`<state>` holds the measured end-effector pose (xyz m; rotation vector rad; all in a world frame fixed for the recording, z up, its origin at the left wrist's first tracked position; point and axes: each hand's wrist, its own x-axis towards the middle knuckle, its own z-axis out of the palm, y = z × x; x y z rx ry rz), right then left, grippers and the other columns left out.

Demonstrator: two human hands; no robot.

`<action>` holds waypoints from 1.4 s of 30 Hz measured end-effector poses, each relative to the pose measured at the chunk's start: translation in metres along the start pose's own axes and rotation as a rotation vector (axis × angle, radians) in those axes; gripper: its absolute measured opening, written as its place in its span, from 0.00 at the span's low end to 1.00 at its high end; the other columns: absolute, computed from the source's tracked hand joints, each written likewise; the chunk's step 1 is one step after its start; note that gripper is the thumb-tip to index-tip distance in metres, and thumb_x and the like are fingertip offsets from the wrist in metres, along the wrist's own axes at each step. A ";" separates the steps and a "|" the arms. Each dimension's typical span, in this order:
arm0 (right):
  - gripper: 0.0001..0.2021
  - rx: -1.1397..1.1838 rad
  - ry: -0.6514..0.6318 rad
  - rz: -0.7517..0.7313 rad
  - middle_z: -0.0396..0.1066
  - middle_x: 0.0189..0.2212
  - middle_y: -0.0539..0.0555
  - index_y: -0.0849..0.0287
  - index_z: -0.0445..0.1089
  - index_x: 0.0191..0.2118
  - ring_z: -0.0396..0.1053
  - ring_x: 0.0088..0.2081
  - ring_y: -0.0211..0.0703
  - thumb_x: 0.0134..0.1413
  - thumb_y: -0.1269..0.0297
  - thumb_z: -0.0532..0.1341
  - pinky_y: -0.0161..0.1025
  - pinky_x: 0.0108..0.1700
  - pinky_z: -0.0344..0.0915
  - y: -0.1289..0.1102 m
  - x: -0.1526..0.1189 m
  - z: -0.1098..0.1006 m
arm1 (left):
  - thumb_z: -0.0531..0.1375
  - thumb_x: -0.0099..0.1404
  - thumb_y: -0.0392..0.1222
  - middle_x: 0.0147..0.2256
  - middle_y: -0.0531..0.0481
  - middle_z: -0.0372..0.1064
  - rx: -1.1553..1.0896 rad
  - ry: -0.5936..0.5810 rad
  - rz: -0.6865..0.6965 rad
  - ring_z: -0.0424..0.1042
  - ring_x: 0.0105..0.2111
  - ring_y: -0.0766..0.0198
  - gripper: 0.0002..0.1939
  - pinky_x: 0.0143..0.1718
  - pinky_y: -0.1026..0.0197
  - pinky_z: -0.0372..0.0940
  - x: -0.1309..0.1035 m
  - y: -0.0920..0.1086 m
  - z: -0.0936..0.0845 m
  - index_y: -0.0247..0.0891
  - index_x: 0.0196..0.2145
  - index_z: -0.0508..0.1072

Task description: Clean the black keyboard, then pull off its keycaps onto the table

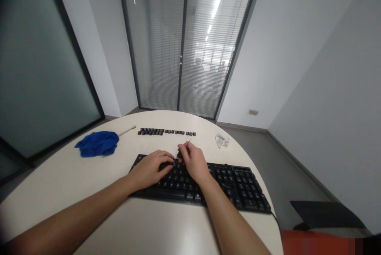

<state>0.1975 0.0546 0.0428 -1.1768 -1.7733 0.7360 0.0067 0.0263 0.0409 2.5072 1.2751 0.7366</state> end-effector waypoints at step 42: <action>0.19 -0.016 -0.087 0.004 0.74 0.26 0.51 0.57 0.68 0.33 0.72 0.32 0.43 0.65 0.49 0.50 0.38 0.41 0.64 0.003 0.001 0.002 | 0.57 0.67 0.38 0.42 0.50 0.71 0.072 0.026 0.100 0.68 0.45 0.59 0.12 0.48 0.56 0.64 -0.001 0.005 -0.002 0.44 0.48 0.71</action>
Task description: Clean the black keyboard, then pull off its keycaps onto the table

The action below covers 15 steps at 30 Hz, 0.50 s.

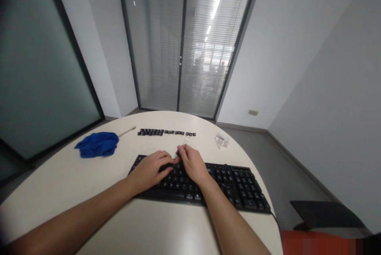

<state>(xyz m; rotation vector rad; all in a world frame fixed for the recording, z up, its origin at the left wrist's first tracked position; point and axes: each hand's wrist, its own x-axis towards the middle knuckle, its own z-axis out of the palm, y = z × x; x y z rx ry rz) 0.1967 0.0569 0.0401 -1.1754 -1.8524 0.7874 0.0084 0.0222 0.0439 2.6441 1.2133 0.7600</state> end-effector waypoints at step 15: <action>0.20 0.148 -0.008 0.058 0.76 0.25 0.52 0.59 0.70 0.36 0.74 0.31 0.44 0.62 0.47 0.53 0.38 0.41 0.67 0.001 0.001 -0.002 | 0.59 0.66 0.39 0.42 0.50 0.72 -0.003 0.021 -0.012 0.69 0.44 0.58 0.11 0.48 0.55 0.64 0.000 0.002 -0.001 0.43 0.47 0.70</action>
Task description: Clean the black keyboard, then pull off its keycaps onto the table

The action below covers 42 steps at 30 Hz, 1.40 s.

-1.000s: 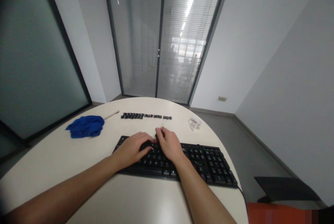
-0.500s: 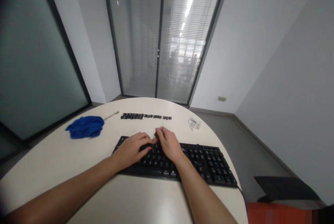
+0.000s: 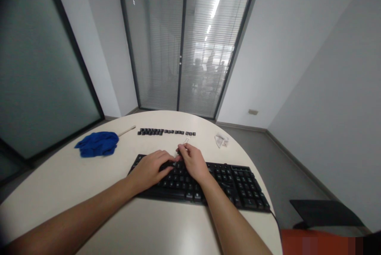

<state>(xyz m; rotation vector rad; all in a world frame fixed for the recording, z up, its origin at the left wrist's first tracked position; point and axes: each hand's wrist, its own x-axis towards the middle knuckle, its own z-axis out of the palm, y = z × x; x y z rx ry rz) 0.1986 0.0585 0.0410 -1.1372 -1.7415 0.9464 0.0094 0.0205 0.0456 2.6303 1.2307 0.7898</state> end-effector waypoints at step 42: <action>0.18 -0.072 0.027 -0.054 0.75 0.25 0.51 0.59 0.69 0.40 0.73 0.30 0.42 0.63 0.49 0.53 0.37 0.37 0.66 -0.002 -0.001 0.003 | 0.57 0.68 0.40 0.40 0.51 0.72 -0.031 0.034 -0.046 0.70 0.42 0.59 0.05 0.45 0.56 0.65 -0.001 0.001 0.000 0.42 0.42 0.70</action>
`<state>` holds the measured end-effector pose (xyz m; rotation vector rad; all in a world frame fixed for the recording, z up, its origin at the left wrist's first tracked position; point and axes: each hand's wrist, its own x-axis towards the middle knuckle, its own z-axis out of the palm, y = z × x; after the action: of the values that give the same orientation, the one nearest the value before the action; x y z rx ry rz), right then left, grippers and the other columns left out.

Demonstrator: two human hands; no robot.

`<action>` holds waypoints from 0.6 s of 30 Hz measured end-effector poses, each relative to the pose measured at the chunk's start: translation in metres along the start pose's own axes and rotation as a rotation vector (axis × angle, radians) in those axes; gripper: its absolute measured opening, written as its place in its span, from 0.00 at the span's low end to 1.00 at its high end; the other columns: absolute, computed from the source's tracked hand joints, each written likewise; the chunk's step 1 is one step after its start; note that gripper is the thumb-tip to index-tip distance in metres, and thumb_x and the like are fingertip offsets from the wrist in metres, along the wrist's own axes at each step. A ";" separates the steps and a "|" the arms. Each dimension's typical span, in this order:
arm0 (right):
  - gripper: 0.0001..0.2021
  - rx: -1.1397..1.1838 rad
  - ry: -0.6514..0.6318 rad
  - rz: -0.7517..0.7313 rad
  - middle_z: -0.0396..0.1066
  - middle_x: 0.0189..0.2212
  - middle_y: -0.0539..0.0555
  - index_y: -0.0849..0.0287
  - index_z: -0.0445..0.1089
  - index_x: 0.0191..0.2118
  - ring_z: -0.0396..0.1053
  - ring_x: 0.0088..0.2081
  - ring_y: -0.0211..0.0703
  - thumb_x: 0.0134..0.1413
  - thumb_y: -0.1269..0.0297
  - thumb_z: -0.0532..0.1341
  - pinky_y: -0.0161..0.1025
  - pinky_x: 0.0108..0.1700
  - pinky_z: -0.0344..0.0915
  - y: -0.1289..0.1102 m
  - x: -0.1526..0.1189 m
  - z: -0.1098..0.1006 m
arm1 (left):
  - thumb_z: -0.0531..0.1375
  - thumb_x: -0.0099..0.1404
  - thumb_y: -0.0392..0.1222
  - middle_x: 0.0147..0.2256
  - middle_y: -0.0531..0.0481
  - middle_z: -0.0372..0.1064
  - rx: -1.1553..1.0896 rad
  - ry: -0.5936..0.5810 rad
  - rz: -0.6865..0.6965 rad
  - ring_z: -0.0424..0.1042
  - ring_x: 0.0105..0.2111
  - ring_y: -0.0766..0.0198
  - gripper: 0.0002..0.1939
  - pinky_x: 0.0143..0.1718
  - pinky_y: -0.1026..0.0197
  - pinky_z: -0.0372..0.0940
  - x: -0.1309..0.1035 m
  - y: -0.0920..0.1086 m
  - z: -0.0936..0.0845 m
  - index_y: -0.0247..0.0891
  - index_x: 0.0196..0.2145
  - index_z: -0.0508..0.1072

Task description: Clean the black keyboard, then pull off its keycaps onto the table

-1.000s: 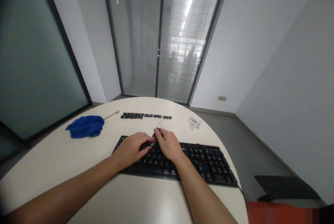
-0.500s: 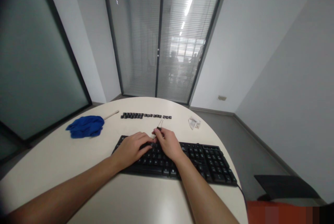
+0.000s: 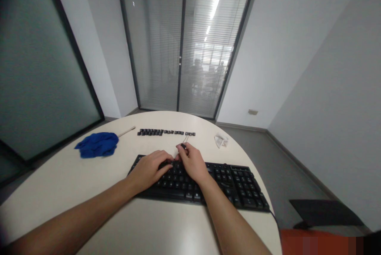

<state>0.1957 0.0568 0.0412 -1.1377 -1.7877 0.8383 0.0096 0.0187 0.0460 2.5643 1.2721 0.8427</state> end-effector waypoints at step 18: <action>0.21 -0.158 0.073 0.019 0.75 0.28 0.54 0.59 0.72 0.35 0.72 0.29 0.43 0.64 0.47 0.51 0.38 0.35 0.65 -0.015 -0.007 -0.022 | 0.57 0.65 0.42 0.38 0.50 0.73 0.002 -0.031 -0.233 0.72 0.41 0.57 0.05 0.41 0.57 0.64 0.001 -0.011 0.002 0.43 0.40 0.69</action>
<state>0.2116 0.0466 0.0614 -1.2716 -1.8104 0.6669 0.0037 0.0267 0.0411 2.3598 1.5240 0.7516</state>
